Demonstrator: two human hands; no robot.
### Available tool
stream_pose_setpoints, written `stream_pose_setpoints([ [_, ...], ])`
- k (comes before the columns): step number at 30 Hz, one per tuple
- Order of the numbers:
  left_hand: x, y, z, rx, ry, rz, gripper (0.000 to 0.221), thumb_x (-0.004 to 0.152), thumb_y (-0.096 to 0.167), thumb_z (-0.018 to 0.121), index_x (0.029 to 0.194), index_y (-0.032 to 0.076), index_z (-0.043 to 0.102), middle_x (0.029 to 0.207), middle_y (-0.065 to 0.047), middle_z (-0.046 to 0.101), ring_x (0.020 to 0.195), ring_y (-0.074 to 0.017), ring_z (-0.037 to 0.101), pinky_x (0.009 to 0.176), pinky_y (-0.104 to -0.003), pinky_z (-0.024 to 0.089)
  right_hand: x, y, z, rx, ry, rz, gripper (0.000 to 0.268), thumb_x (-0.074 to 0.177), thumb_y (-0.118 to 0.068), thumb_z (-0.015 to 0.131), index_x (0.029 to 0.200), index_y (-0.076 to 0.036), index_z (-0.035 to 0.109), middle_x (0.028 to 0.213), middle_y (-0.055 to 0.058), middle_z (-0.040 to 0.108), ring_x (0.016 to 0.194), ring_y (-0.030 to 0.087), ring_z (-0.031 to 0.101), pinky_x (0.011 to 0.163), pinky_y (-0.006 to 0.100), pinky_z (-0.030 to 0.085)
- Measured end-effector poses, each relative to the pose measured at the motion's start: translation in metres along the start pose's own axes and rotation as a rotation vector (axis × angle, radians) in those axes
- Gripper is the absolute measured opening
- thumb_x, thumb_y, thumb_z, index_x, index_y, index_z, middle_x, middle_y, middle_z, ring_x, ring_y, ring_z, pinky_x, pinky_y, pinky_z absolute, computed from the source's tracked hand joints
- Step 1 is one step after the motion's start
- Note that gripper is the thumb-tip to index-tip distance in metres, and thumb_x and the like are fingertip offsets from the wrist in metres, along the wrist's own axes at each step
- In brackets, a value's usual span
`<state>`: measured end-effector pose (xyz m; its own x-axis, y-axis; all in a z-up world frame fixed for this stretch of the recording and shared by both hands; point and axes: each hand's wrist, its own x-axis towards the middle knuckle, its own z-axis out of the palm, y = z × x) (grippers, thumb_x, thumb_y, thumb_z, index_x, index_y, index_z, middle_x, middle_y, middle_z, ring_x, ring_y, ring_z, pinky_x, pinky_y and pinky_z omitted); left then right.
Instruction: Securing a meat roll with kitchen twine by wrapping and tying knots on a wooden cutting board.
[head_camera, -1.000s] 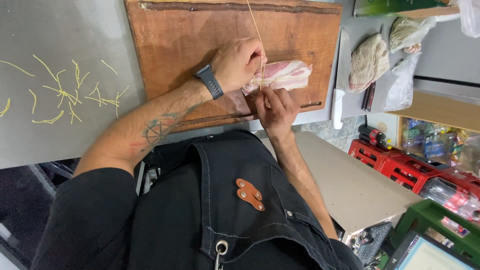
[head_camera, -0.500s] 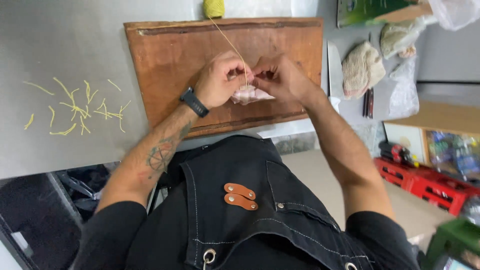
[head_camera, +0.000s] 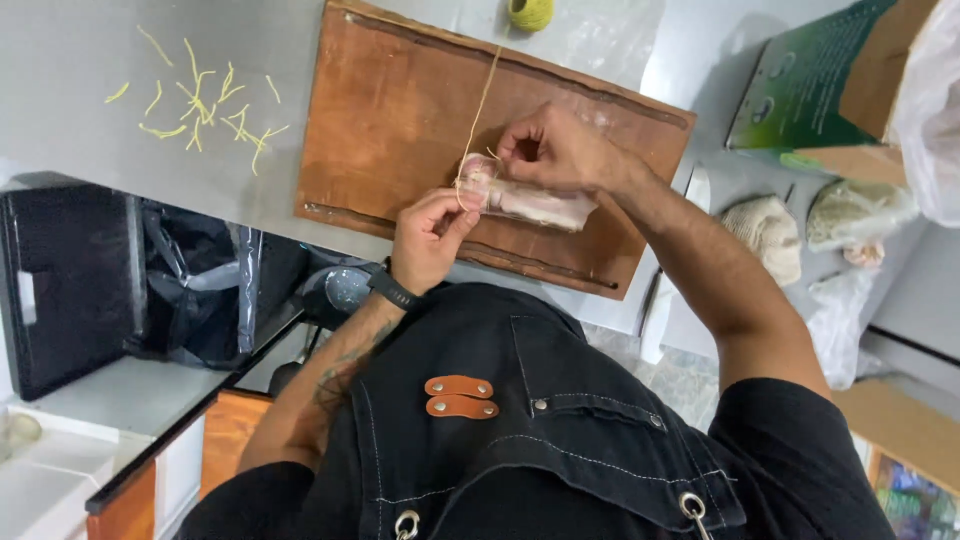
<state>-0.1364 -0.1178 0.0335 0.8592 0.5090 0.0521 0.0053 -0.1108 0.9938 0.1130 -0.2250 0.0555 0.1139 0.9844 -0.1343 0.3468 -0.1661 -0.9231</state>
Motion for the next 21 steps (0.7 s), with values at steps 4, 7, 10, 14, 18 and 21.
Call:
stream_pose_setpoints([
  [4,-0.017,-0.009,0.013,0.151,0.056,0.008,0.010,0.107,0.014,0.075,0.102,0.006,0.080,0.106,-0.011,0.080,0.096,-0.0337,0.077,0.082,-0.041,0.060,0.010,0.012,-0.005,0.030,-0.046,-0.007,0.005,0.087,-0.009,0.076,0.084,-0.006,0.073,0.065,0.003,0.064,0.064,0.013,0.057,0.056,0.030,0.046],
  [7,-0.022,-0.004,0.018,0.179,0.084,-0.002,0.014,0.108,0.016,0.073,0.101,0.006,0.079,0.103,-0.012,0.079,0.090,-0.0356,0.076,0.078,-0.042,0.060,0.014,0.017,-0.007,0.092,-0.072,-0.025,0.007,0.090,-0.008,0.075,0.083,-0.006,0.072,0.066,0.001,0.063,0.065,0.011,0.055,0.056,0.028,0.045],
  [10,-0.026,-0.010,0.020,0.190,0.105,-0.002,0.015,0.109,0.019,0.072,0.101,0.008,0.079,0.101,-0.010,0.079,0.086,-0.0350,0.075,0.074,-0.042,0.060,0.016,0.018,-0.009,0.131,-0.087,-0.030,0.008,0.092,-0.007,0.075,0.084,-0.007,0.073,0.068,0.000,0.064,0.067,0.009,0.055,0.056,0.026,0.045],
  [14,-0.026,-0.016,0.026,0.176,0.152,-0.020,0.016,0.108,0.024,0.074,0.100,0.011,0.078,0.100,-0.006,0.078,0.072,-0.0283,0.070,0.066,-0.038,0.057,0.012,0.035,-0.005,0.216,-0.065,-0.035,0.011,0.098,-0.002,0.077,0.087,-0.004,0.075,0.076,0.005,0.067,0.072,0.011,0.057,0.063,0.025,0.047],
  [18,-0.027,-0.019,0.027,0.178,0.146,-0.022,0.011,0.106,0.021,0.076,0.101,0.012,0.079,0.098,-0.007,0.077,0.083,-0.0329,0.074,0.072,-0.039,0.059,0.016,-0.017,-0.005,0.419,-0.092,0.000,0.009,0.100,0.004,0.075,0.094,-0.002,0.074,0.080,0.006,0.069,0.067,0.006,0.055,0.062,0.020,0.047],
  [21,-0.025,-0.021,0.027,0.194,0.145,-0.012,0.012,0.106,0.020,0.076,0.100,0.010,0.078,0.098,-0.008,0.077,0.085,-0.0346,0.075,0.072,-0.040,0.059,0.015,-0.002,-0.005,0.478,-0.131,0.043,0.007,0.103,0.004,0.072,0.097,0.000,0.072,0.077,0.002,0.067,0.065,0.006,0.056,0.059,0.019,0.046],
])
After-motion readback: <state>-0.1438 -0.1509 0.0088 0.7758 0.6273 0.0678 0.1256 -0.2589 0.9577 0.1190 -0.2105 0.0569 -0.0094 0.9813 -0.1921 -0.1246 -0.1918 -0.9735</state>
